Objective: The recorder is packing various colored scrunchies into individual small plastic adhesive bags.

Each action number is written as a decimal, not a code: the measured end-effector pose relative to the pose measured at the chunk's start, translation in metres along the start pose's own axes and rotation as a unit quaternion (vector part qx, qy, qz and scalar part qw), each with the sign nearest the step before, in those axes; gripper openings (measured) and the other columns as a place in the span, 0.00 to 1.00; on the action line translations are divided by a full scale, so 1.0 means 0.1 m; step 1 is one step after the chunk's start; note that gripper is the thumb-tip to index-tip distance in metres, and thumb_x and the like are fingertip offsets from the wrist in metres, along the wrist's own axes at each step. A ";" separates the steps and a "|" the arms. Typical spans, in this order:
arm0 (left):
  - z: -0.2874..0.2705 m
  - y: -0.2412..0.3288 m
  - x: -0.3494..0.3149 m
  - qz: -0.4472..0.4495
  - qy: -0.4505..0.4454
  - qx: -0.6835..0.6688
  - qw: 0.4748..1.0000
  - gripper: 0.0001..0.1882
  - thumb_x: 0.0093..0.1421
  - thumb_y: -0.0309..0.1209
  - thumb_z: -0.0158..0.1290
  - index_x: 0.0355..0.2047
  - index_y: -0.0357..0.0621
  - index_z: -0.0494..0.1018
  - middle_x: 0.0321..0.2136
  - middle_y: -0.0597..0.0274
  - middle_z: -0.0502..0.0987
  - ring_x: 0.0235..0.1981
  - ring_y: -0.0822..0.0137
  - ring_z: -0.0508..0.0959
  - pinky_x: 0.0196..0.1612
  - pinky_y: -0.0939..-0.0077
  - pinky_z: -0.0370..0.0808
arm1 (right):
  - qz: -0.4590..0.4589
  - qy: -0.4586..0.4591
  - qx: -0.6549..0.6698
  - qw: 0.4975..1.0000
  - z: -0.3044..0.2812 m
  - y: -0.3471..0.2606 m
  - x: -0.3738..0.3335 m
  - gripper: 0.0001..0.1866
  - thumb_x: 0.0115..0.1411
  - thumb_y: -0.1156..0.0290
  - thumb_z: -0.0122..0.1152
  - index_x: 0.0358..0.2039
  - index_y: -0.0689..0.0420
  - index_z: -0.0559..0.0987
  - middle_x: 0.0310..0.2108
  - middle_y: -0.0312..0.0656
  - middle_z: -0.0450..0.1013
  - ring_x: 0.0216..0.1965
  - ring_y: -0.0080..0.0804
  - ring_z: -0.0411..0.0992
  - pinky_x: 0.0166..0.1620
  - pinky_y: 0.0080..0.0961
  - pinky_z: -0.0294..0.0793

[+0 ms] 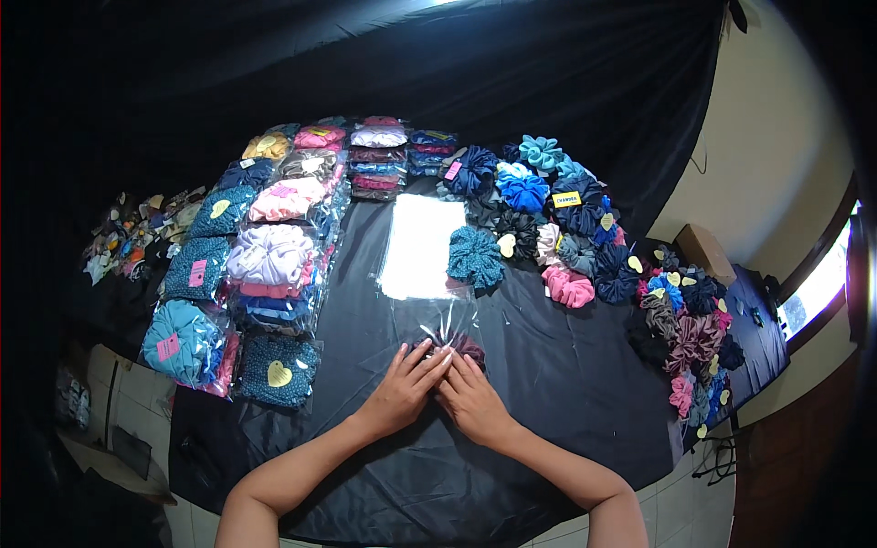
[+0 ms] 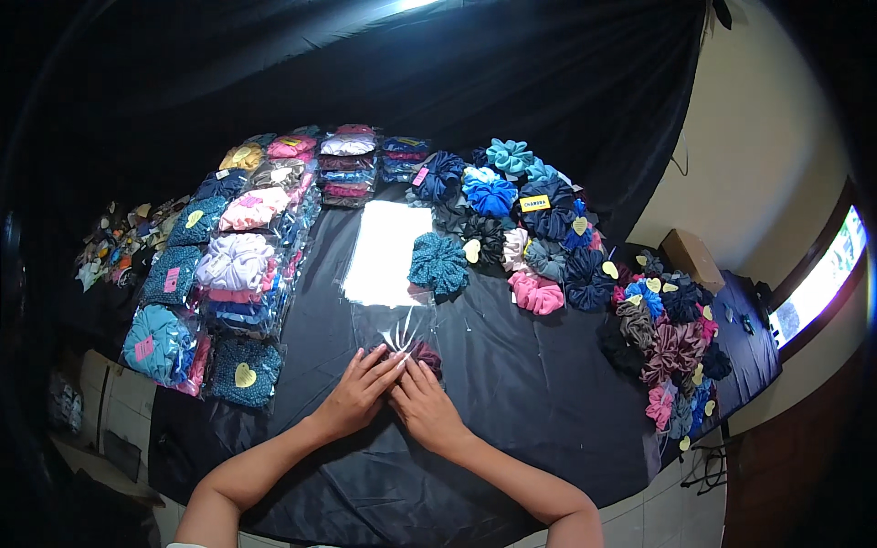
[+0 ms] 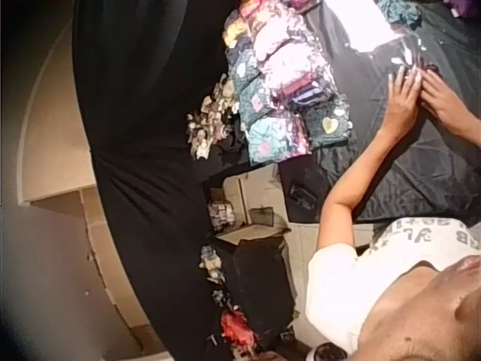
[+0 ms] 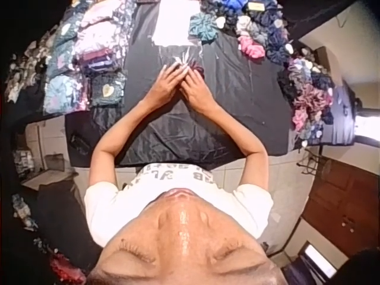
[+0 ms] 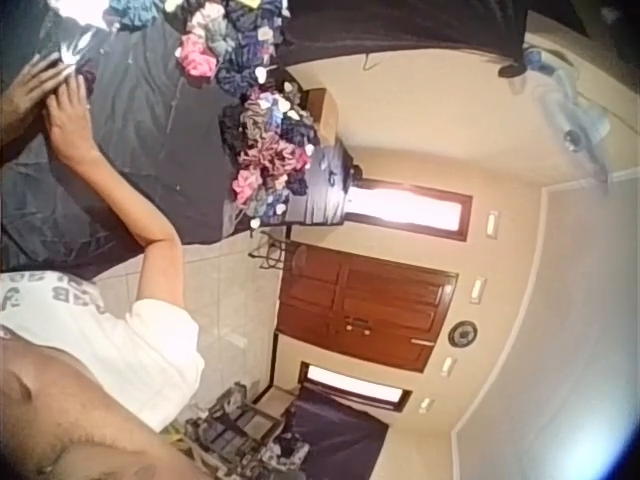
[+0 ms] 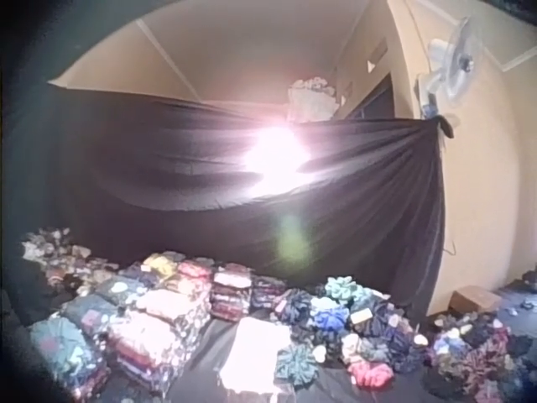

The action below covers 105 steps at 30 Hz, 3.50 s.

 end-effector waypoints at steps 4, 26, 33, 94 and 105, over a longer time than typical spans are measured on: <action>-0.01 0.02 0.02 0.007 -0.002 0.023 1.000 0.35 0.54 0.20 0.53 0.64 0.41 0.58 0.66 0.56 0.57 0.68 0.49 0.54 0.66 0.41 0.51 | 0.030 -0.020 -0.049 0.998 0.13 0.06 0.04 0.23 0.64 0.70 0.47 0.58 0.66 0.66 0.64 0.56 0.57 0.66 0.51 0.54 0.67 0.46 0.49; 0.01 -0.09 -0.05 -0.097 -0.040 -0.105 0.989 0.44 0.55 0.29 0.59 0.68 0.52 0.47 0.71 0.50 0.39 0.71 0.41 0.37 0.67 0.38 0.39 | 0.038 0.002 -0.042 0.998 0.03 -0.07 0.00 0.30 0.59 0.74 0.45 0.63 0.69 0.58 0.61 0.60 0.58 0.66 0.52 0.53 0.68 0.46 0.48; -0.05 -0.08 -0.03 -0.093 -0.071 -0.094 0.989 0.44 0.56 0.29 0.58 0.69 0.60 0.47 0.71 0.52 0.38 0.71 0.41 0.36 0.67 0.37 0.39 | 0.026 -0.010 -0.049 0.998 0.04 0.03 -0.04 0.25 0.60 0.74 0.45 0.58 0.69 0.64 0.59 0.60 0.61 0.64 0.51 0.58 0.68 0.44 0.50; -0.13 -0.14 -0.04 -0.080 -0.101 -0.070 0.989 0.47 0.55 0.32 0.60 0.69 0.57 0.45 0.70 0.49 0.38 0.71 0.42 0.37 0.68 0.44 0.42 | 0.044 -0.001 -0.054 0.998 0.28 0.16 0.34 0.34 0.61 0.66 0.51 0.64 0.67 0.58 0.66 0.58 0.51 0.69 0.53 0.47 0.68 0.53 0.44; -0.13 -0.19 -0.05 -0.071 -0.097 -0.085 0.989 0.48 0.54 0.35 0.61 0.70 0.58 0.44 0.70 0.49 0.39 0.70 0.41 0.38 0.67 0.38 0.45 | 0.055 -0.061 -0.013 0.997 0.26 0.02 0.19 0.33 0.64 0.64 0.50 0.66 0.63 0.56 0.70 0.53 0.45 0.71 0.49 0.41 0.69 0.48 0.40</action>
Point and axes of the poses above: each hand's wrist, its own x-axis towards the middle knuckle, its own z-axis out of the palm, y = z × x, the point moved 2 cm from there along x, towards the middle knuckle
